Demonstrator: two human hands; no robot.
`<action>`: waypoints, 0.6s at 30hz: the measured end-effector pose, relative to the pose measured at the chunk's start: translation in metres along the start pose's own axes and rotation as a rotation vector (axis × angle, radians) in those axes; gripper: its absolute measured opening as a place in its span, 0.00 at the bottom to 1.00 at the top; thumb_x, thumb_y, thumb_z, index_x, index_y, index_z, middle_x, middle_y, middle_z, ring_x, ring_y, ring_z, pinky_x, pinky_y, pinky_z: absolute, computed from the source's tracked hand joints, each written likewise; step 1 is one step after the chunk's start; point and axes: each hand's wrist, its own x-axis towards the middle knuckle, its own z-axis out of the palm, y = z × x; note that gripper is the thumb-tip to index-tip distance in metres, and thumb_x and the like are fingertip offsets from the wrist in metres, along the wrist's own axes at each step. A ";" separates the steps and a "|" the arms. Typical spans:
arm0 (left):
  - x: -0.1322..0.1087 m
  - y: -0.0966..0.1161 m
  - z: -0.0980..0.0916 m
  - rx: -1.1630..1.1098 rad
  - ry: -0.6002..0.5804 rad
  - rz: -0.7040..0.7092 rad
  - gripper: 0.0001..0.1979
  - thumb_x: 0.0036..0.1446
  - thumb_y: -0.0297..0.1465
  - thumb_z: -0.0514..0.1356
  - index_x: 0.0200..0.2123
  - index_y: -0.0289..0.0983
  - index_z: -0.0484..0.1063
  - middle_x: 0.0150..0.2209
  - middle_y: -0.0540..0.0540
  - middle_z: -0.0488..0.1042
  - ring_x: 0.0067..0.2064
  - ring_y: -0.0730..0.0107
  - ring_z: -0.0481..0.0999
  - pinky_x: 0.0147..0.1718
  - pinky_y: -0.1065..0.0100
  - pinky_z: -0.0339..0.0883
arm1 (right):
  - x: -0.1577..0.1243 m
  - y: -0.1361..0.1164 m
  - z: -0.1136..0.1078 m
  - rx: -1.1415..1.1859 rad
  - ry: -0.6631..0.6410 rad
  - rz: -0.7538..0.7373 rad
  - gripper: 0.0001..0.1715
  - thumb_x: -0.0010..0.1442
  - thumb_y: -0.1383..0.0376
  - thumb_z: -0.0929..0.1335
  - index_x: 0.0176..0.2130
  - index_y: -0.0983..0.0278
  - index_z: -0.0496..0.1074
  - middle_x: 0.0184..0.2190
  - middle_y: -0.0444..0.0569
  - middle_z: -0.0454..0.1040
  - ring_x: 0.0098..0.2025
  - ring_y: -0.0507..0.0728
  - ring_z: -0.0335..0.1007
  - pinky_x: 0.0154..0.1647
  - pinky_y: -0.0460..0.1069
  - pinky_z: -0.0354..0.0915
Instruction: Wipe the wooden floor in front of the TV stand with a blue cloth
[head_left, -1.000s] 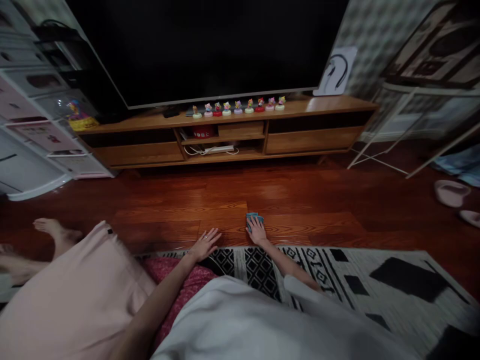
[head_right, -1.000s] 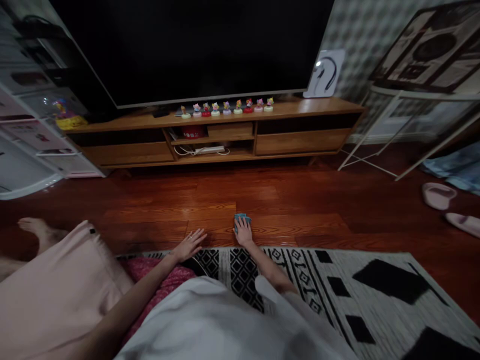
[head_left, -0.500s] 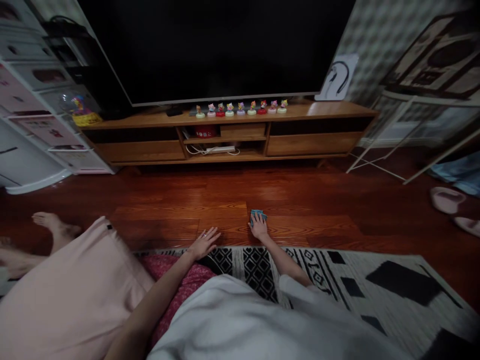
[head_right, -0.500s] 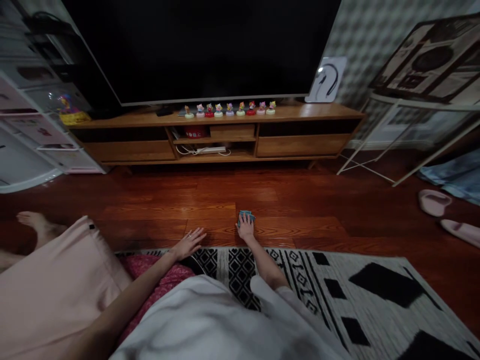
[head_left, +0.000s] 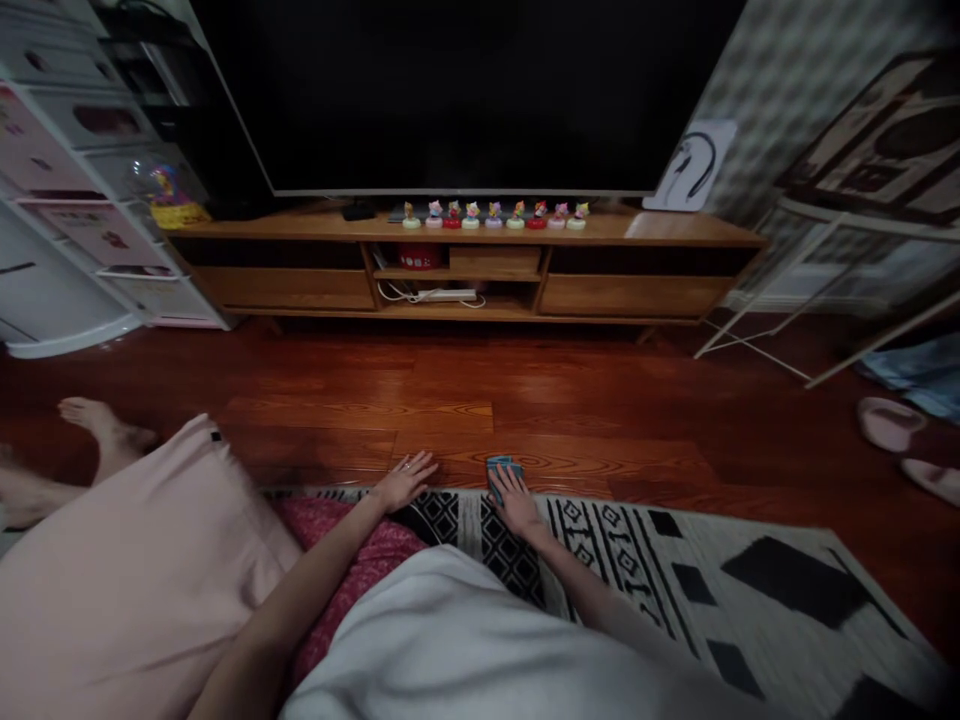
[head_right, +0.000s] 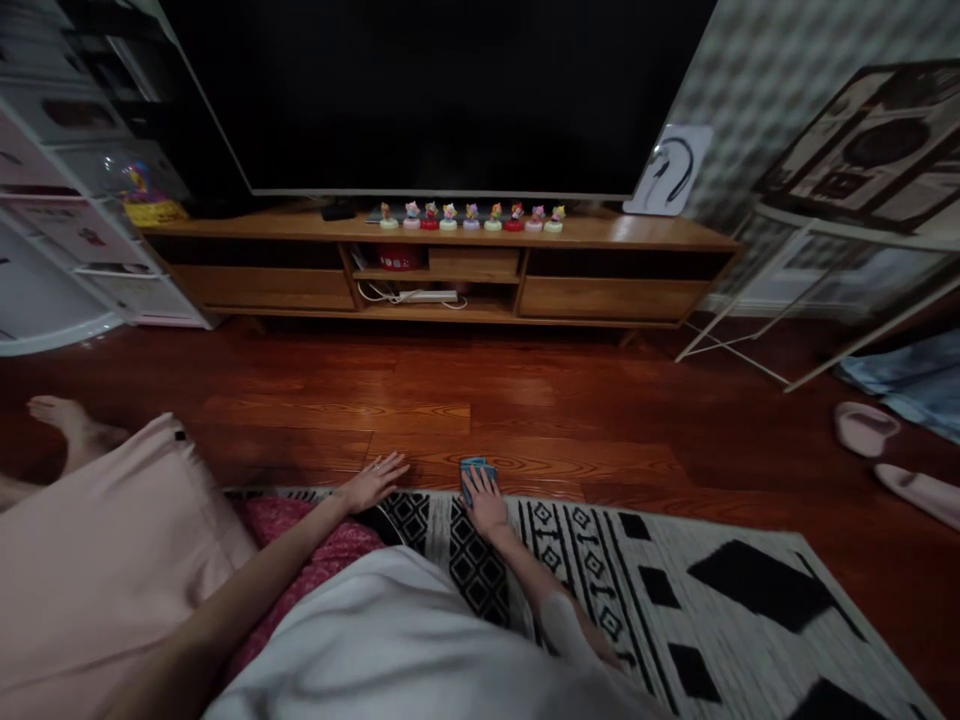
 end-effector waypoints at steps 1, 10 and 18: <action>0.000 0.000 0.000 -0.001 -0.003 0.000 0.29 0.70 0.35 0.49 0.71 0.50 0.48 0.73 0.47 0.45 0.73 0.58 0.42 0.68 0.49 0.43 | 0.003 0.002 -0.002 0.000 -0.001 0.010 0.34 0.70 0.52 0.55 0.71 0.54 0.49 0.74 0.45 0.43 0.74 0.59 0.38 0.70 0.58 0.44; -0.001 0.003 -0.004 0.018 -0.004 0.001 0.29 0.69 0.33 0.49 0.71 0.49 0.48 0.73 0.46 0.44 0.73 0.58 0.42 0.67 0.49 0.44 | 0.110 -0.002 -0.062 -0.017 -0.029 0.257 0.34 0.71 0.54 0.54 0.71 0.59 0.50 0.74 0.49 0.43 0.73 0.61 0.40 0.69 0.60 0.48; 0.000 0.004 -0.003 0.055 -0.007 -0.004 0.29 0.69 0.32 0.49 0.71 0.48 0.51 0.73 0.46 0.46 0.73 0.58 0.42 0.68 0.49 0.42 | 0.058 -0.008 -0.038 -0.028 -0.037 0.079 0.33 0.70 0.55 0.56 0.71 0.56 0.51 0.73 0.46 0.45 0.73 0.60 0.40 0.69 0.58 0.46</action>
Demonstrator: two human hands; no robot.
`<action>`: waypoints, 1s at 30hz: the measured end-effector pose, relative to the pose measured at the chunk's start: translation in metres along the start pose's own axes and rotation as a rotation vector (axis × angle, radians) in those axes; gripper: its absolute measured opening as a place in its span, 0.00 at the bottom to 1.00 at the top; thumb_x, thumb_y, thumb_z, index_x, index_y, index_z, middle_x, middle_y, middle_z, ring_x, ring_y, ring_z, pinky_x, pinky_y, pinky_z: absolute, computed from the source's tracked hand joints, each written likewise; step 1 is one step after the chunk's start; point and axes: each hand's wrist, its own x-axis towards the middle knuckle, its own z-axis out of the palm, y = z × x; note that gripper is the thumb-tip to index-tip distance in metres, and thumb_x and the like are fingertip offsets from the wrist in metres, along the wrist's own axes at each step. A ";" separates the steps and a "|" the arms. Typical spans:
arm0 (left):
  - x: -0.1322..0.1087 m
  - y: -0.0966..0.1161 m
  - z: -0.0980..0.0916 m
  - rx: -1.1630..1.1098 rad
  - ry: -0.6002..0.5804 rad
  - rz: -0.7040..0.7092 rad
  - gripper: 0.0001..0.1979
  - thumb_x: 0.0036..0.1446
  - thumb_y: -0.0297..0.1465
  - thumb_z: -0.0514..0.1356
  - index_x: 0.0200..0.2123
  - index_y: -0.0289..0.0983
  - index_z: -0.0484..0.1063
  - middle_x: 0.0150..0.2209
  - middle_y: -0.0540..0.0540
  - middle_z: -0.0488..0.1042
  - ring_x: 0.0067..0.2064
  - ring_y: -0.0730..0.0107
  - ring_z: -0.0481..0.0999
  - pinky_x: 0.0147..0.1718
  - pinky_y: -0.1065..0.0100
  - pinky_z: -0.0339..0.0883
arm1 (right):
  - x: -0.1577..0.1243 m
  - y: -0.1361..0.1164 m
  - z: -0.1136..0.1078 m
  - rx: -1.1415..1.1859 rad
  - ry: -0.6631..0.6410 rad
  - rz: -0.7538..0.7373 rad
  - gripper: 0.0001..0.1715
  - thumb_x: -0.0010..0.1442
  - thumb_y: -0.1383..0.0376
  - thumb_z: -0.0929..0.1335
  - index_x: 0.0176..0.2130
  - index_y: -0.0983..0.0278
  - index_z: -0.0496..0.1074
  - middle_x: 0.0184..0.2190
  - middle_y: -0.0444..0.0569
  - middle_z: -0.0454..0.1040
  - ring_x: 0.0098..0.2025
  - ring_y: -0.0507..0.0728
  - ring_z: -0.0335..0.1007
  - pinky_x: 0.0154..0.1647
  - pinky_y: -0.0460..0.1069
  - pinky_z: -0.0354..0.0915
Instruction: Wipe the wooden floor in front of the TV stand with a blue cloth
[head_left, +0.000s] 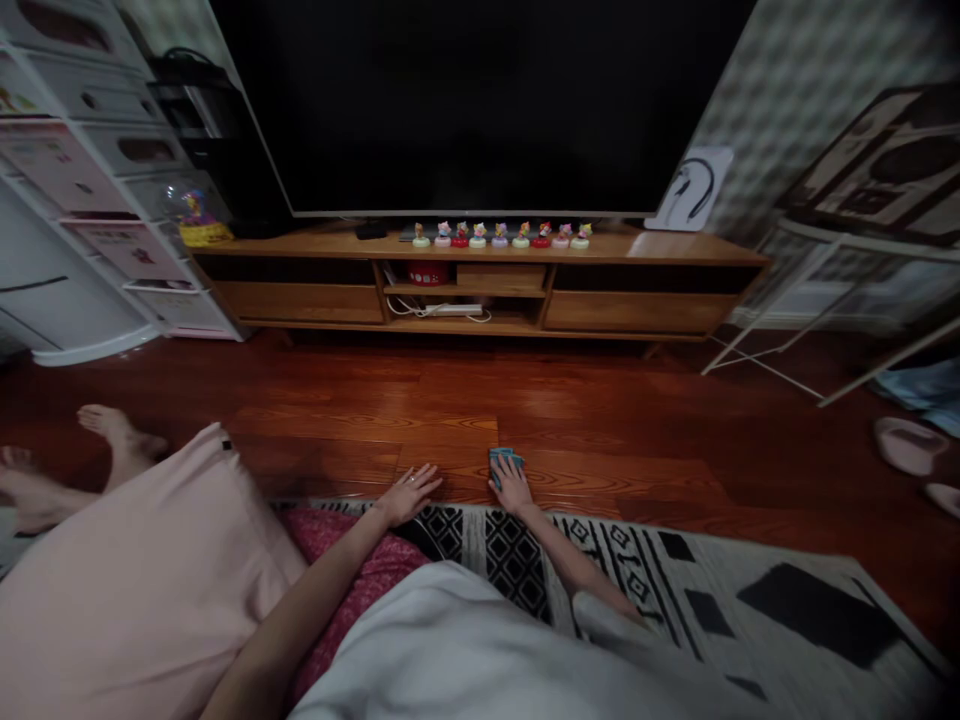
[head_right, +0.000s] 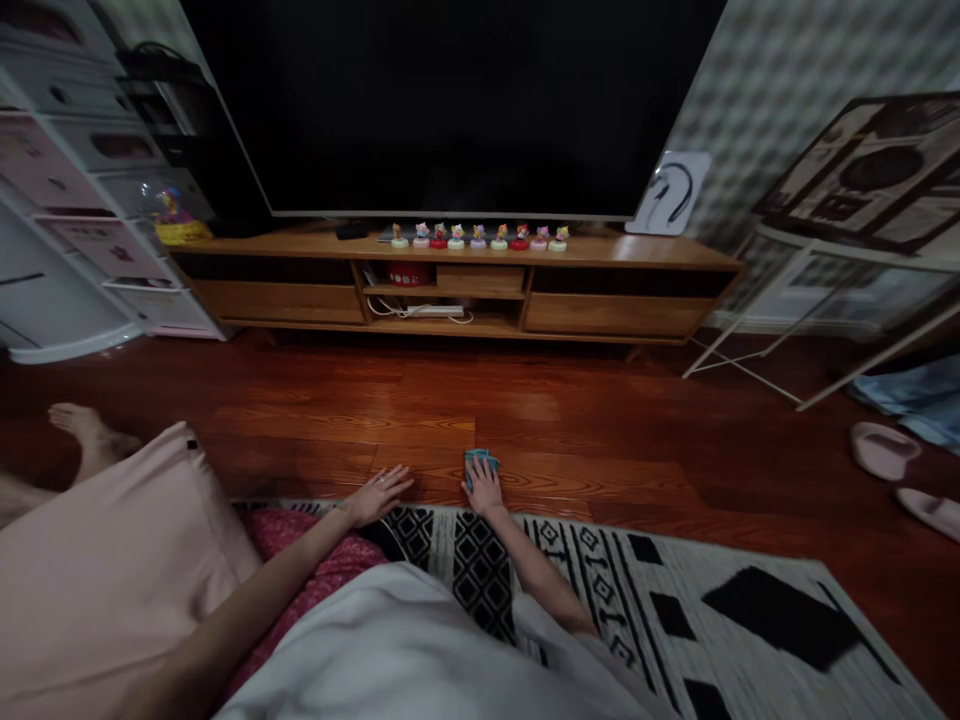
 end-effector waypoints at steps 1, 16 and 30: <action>0.000 0.000 0.001 -0.002 0.007 0.005 0.29 0.69 0.32 0.49 0.71 0.49 0.51 0.73 0.47 0.46 0.73 0.58 0.42 0.68 0.49 0.42 | -0.015 0.003 0.009 -0.002 0.006 -0.037 0.34 0.70 0.55 0.57 0.71 0.56 0.51 0.73 0.46 0.44 0.74 0.59 0.39 0.70 0.58 0.46; 0.000 0.005 0.001 0.028 -0.056 -0.043 0.32 0.66 0.27 0.51 0.71 0.47 0.49 0.74 0.45 0.42 0.73 0.55 0.42 0.68 0.48 0.43 | 0.050 0.017 0.014 0.002 0.262 0.111 0.34 0.70 0.54 0.53 0.71 0.58 0.51 0.73 0.48 0.45 0.73 0.61 0.38 0.70 0.60 0.42; 0.003 0.011 0.001 -0.003 -0.130 -0.159 0.34 0.64 0.28 0.53 0.71 0.44 0.48 0.74 0.43 0.40 0.73 0.55 0.39 0.68 0.47 0.39 | -0.046 0.002 0.067 0.004 0.298 -0.249 0.34 0.70 0.50 0.55 0.71 0.53 0.50 0.73 0.45 0.48 0.74 0.59 0.38 0.70 0.60 0.44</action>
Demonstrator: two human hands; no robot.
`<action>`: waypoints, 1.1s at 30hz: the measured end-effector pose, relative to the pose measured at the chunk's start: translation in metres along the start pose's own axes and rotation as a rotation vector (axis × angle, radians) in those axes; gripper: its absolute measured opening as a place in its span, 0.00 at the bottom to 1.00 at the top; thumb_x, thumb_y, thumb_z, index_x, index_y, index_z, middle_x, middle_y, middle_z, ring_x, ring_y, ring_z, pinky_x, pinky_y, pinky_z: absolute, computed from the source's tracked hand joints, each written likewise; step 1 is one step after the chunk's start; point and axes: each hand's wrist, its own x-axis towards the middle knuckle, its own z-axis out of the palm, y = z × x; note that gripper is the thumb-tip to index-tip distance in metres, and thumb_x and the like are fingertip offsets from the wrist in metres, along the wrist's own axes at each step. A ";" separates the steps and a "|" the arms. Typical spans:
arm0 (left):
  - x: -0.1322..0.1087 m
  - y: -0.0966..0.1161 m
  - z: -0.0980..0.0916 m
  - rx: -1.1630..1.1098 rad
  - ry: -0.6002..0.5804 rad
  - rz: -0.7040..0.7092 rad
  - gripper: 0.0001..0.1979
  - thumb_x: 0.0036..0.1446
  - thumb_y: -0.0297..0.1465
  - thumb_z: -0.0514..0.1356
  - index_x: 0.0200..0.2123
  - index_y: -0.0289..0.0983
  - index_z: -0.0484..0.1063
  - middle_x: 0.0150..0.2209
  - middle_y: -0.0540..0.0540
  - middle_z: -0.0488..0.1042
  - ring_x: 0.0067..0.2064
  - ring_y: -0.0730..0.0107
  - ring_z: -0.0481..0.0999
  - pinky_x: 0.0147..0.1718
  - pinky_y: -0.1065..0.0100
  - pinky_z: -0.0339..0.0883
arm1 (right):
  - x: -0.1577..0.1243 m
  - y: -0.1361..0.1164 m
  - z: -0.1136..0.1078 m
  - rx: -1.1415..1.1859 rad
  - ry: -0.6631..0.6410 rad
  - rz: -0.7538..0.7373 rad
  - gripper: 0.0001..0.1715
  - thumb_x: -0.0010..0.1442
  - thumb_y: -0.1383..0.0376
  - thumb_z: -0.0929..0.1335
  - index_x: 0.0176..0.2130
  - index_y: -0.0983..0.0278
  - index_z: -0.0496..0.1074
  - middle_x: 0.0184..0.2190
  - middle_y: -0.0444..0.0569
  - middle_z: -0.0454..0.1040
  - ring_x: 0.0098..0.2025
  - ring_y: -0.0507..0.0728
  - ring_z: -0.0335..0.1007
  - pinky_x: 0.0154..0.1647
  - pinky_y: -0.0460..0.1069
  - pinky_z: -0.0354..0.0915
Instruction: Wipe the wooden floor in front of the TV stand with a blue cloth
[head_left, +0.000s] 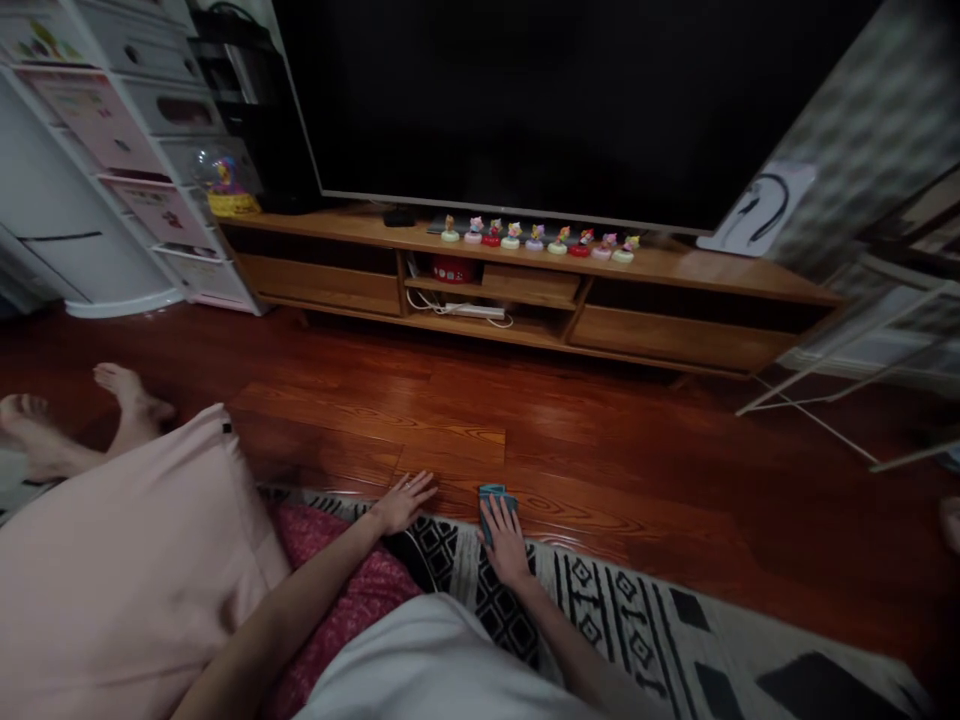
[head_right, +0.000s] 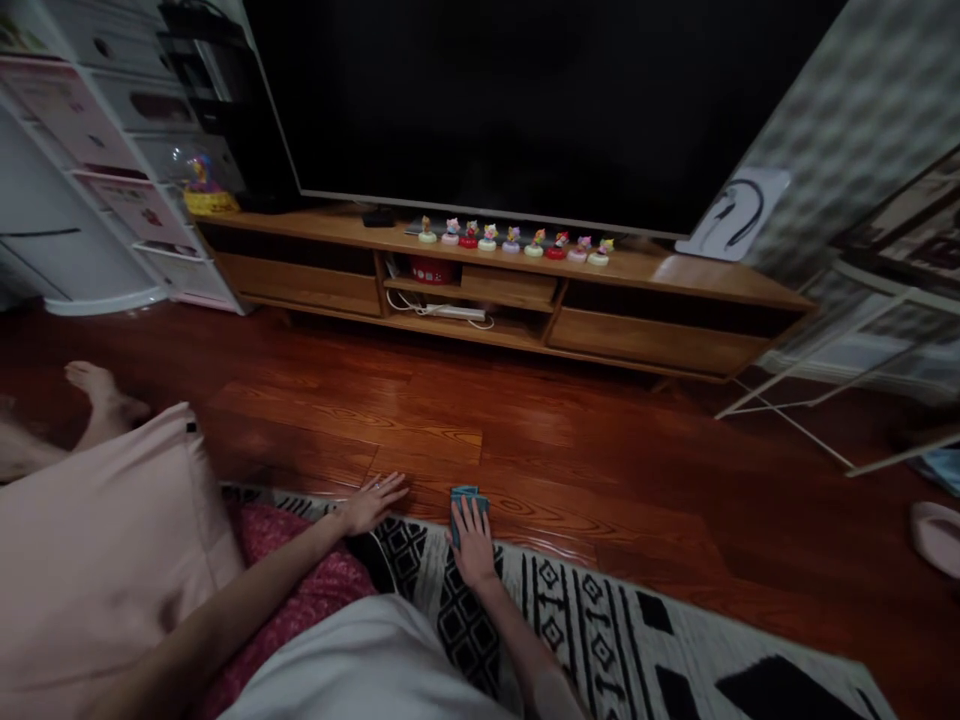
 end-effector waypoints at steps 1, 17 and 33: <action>0.001 0.000 0.002 -0.007 -0.003 -0.022 0.35 0.63 0.29 0.54 0.71 0.44 0.48 0.74 0.43 0.39 0.73 0.55 0.39 0.68 0.47 0.40 | -0.003 0.000 0.000 0.000 0.001 -0.005 0.34 0.70 0.50 0.55 0.71 0.53 0.50 0.73 0.45 0.48 0.74 0.59 0.38 0.70 0.60 0.44; 0.013 -0.004 0.021 -0.068 -0.023 -0.136 0.34 0.61 0.33 0.57 0.70 0.44 0.53 0.73 0.40 0.43 0.72 0.51 0.43 0.67 0.43 0.40 | 0.178 0.031 -0.020 -0.085 -0.113 0.383 0.36 0.70 0.53 0.51 0.72 0.60 0.48 0.74 0.50 0.44 0.74 0.62 0.37 0.70 0.62 0.41; 0.026 0.006 0.022 -0.216 -0.014 -0.221 0.33 0.62 0.33 0.56 0.69 0.51 0.52 0.73 0.41 0.41 0.72 0.45 0.41 0.58 0.24 0.39 | 0.142 0.033 -0.010 0.005 -0.082 -0.093 0.33 0.71 0.55 0.53 0.71 0.55 0.49 0.73 0.47 0.48 0.74 0.58 0.38 0.70 0.59 0.42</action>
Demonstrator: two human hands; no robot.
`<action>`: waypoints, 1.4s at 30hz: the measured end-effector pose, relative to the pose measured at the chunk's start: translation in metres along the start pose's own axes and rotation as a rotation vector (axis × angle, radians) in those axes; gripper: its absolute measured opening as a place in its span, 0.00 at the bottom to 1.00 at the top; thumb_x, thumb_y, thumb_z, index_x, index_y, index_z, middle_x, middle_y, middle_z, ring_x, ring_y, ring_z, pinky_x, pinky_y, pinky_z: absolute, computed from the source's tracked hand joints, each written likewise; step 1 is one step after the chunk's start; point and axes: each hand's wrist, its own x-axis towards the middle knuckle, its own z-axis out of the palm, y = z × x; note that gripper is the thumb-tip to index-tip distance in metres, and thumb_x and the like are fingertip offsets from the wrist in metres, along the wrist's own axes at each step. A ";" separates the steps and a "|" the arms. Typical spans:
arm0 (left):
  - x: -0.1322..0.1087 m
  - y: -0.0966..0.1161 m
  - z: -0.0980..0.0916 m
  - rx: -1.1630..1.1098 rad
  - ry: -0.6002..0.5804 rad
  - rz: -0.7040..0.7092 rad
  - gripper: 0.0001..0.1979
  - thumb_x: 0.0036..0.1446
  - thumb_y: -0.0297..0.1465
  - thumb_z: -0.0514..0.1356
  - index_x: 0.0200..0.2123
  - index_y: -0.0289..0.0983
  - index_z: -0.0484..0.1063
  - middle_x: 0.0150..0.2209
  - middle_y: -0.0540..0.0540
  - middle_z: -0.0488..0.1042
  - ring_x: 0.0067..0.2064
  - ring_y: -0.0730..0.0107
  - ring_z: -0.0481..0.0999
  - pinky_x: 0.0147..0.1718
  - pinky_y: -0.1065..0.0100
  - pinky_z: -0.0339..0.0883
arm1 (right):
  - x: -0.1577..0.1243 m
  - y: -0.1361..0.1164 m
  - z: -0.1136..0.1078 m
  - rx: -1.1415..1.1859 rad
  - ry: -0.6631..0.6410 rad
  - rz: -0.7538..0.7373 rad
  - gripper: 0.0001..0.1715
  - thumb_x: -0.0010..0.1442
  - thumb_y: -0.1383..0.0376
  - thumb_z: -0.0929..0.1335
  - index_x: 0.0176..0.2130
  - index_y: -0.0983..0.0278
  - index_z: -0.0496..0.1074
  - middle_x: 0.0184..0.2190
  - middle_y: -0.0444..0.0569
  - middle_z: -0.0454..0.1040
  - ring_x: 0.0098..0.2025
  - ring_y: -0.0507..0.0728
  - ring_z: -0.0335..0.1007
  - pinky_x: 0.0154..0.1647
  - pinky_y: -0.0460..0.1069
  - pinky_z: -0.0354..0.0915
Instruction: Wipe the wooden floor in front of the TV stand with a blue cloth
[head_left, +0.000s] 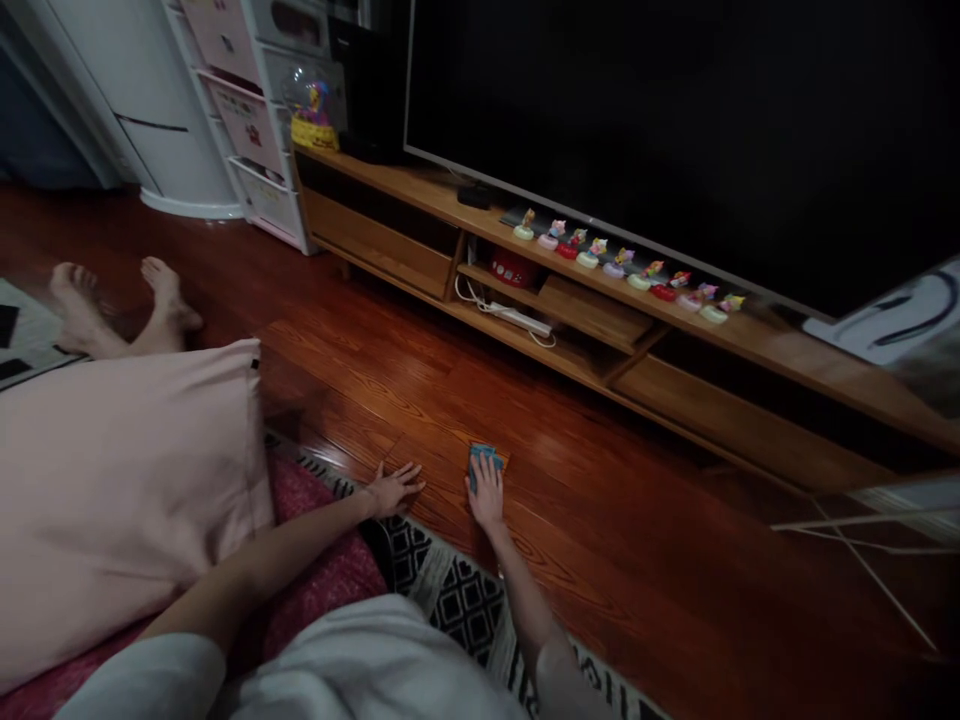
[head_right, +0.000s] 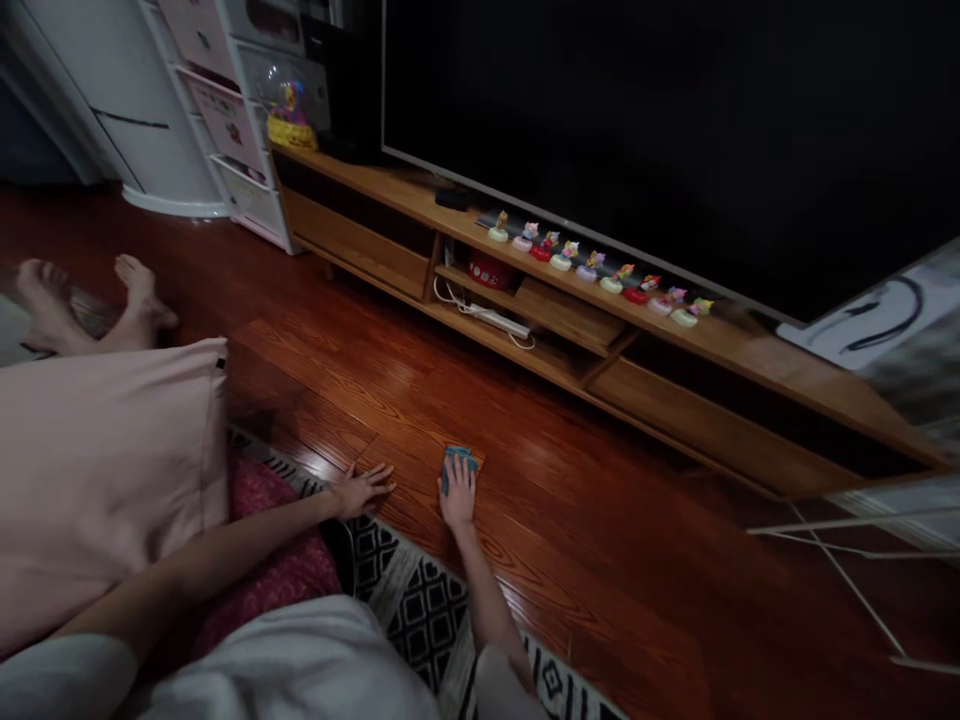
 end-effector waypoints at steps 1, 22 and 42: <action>0.000 0.001 -0.002 0.001 -0.003 -0.006 0.33 0.62 0.33 0.56 0.69 0.51 0.52 0.74 0.41 0.41 0.72 0.45 0.41 0.58 0.23 0.39 | 0.021 0.007 -0.003 0.001 -0.007 0.061 0.33 0.71 0.55 0.53 0.71 0.55 0.50 0.73 0.47 0.48 0.74 0.58 0.38 0.70 0.59 0.42; 0.009 0.004 -0.006 -0.096 -0.040 -0.035 0.36 0.57 0.39 0.63 0.68 0.51 0.57 0.73 0.39 0.41 0.71 0.37 0.44 0.57 0.22 0.40 | 0.141 -0.001 0.009 0.035 -0.097 -0.058 0.32 0.71 0.55 0.54 0.71 0.53 0.51 0.73 0.43 0.47 0.73 0.55 0.38 0.70 0.56 0.41; 0.014 0.003 -0.006 -0.111 -0.056 -0.040 0.37 0.55 0.37 0.65 0.67 0.55 0.58 0.73 0.41 0.41 0.71 0.36 0.43 0.54 0.18 0.41 | -0.001 -0.047 0.018 0.029 -0.019 -0.320 0.32 0.71 0.57 0.55 0.71 0.52 0.47 0.74 0.42 0.45 0.74 0.56 0.34 0.71 0.58 0.43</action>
